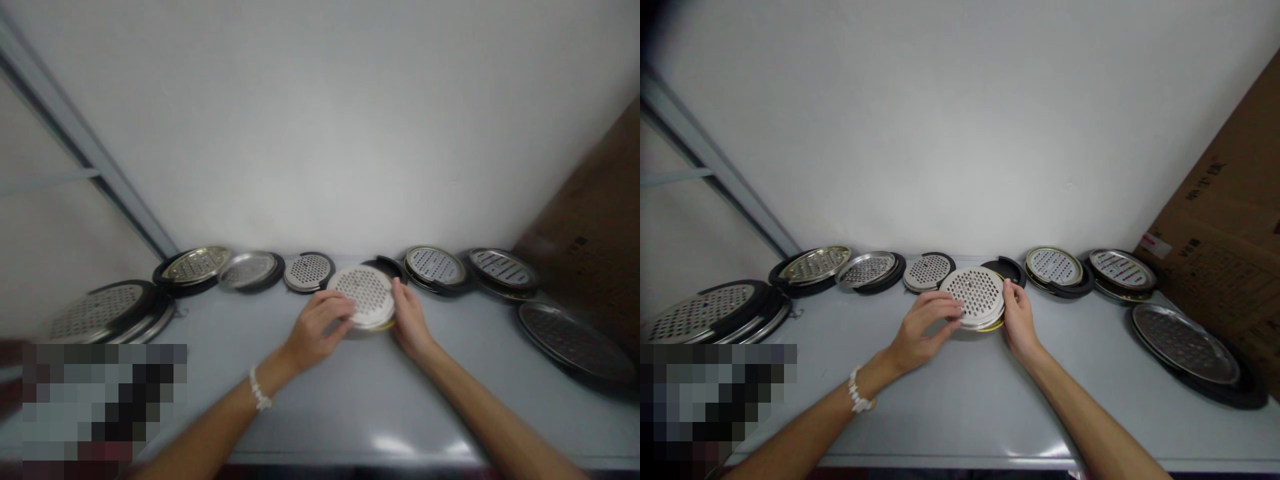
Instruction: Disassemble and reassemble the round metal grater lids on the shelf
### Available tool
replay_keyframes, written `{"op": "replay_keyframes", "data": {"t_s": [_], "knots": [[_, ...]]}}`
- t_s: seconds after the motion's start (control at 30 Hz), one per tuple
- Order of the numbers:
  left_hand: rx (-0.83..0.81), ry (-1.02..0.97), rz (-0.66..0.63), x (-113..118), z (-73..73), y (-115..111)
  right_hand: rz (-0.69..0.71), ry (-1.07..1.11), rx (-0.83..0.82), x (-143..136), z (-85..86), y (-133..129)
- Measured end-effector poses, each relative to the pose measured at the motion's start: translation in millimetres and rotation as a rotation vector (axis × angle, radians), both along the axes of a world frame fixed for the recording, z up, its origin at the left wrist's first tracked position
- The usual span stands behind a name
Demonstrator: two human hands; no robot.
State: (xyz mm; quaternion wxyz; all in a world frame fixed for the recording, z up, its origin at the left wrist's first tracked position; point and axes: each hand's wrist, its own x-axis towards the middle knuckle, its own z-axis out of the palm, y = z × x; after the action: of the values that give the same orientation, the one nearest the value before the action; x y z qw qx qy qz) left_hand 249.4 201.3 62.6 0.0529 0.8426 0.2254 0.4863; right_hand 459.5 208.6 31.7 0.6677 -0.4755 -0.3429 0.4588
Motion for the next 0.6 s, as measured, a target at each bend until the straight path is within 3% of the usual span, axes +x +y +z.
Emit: {"op": "replay_keyframes", "data": {"t_s": [0.07, 0.13, 0.23, 0.3, 0.43, 0.6], "knots": [[-0.190, -0.182, 0.195, 1, 1.5, 3, -0.005, 0.055, -0.025, -1, -0.6, 0], [-0.503, -0.325, 0.295, 2, 1.4, 8, -0.008, 0.077, -0.035, -2, -2.0, 0], [-1.029, -0.333, 0.137, 5, -2.5, 11, 0.000, -0.010, -0.021, -5, -2.2, -3], [-1.232, -0.290, 0.032, 8, -6.5, 10, 0.037, -0.117, 0.007, -7, 0.9, -7], [-1.291, -0.301, 0.063, 9, -11.0, 8, 0.219, -0.224, -0.051, -11, 11.3, -18], [-1.252, -0.373, 0.136, 4, -5.8, 12, 0.391, -0.145, -0.188, -11, 14.9, -20]]}}
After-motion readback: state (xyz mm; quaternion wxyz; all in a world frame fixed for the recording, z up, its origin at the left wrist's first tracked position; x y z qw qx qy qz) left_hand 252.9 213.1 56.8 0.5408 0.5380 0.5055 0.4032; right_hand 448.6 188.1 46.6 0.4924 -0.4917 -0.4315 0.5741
